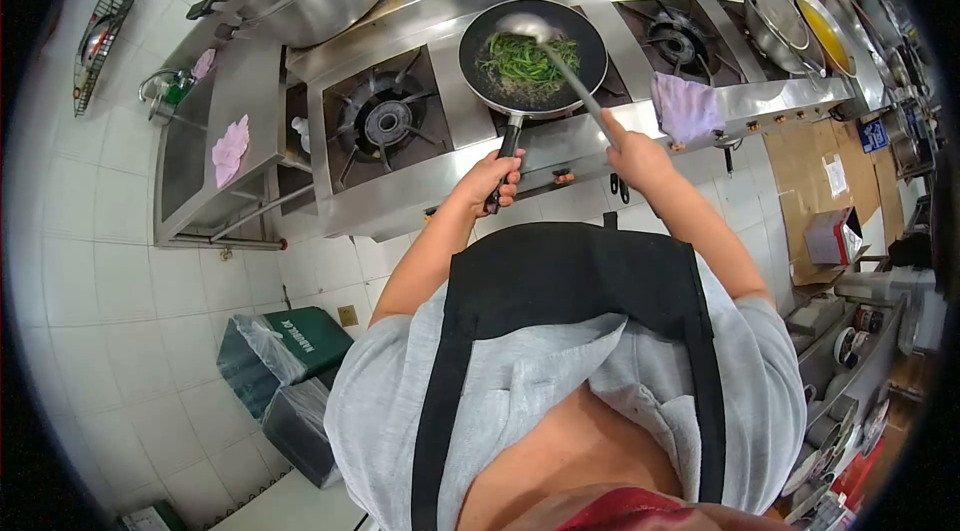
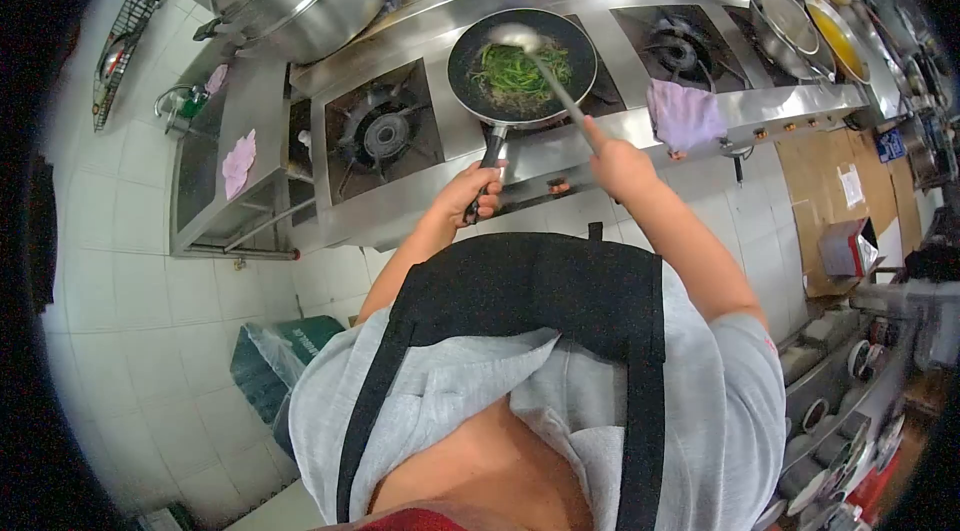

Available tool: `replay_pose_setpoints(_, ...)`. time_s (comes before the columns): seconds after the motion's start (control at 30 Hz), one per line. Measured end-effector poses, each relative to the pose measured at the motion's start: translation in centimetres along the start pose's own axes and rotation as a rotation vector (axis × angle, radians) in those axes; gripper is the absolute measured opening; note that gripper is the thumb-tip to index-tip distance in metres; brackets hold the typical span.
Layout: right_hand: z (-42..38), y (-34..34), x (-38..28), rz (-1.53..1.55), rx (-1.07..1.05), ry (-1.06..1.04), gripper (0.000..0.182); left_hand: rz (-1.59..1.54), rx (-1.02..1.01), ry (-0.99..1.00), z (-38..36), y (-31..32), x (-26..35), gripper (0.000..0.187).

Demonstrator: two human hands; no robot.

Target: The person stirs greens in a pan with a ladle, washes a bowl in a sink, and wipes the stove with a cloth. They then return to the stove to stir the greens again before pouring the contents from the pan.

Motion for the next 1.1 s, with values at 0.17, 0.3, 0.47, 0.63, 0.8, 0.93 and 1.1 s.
replay_pose_setpoints(0.17, -5.1, -3.5, 1.7, -0.291, -0.024, -0.211, 0.067, -0.002, -0.023, -0.022, 0.3, -1.5, -0.2, 0.030)
replay_pose_setpoints(0.3, -7.0, -7.1, 3.0, -0.483, -0.014, -0.077, 0.065, -0.186, -0.113, -0.086, 0.6, -2.1, -0.3, 0.029)
replay_pose_setpoints(0.47, -3.4, -5.7, 1.1, -0.311, 0.226, -0.059, 0.062, -0.374, -0.298, -0.288, 1.8, -1.2, -1.2, 0.013)
replay_pose_setpoints(0.63, -3.7, -3.6, -0.3, -0.261, 0.123, 0.075, 0.061, -0.131, -0.253, -0.246, 2.0, -1.1, 0.1, 0.017)
replay_pose_setpoints(0.8, -13.3, -6.9, 0.7, -0.017, -0.020, 0.200, 0.062, -0.028, -0.233, -0.211, 1.5, -1.2, 1.3, 0.014)
replay_pose_setpoints(0.93, -14.8, -7.8, 1.7, -0.030, 0.116, 0.191, 0.061, 0.185, -0.203, -0.143, 1.3, 0.3, 1.4, 0.013)
replay_pose_setpoints(1.1, -14.5, -6.9, 4.7, -0.097, 0.264, 0.316, 0.059, 0.323, -0.243, -0.091, 0.2, 6.8, 1.3, 0.016)
Point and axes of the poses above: each hand's wrist, its own z-axis towards the middle knuckle, its own y-axis out of the palm, x = y × z, the point moved 9 cm from there along z, towards the middle knuckle, and after that the axes turned 5 degrees about z, right-handed, at the moved point
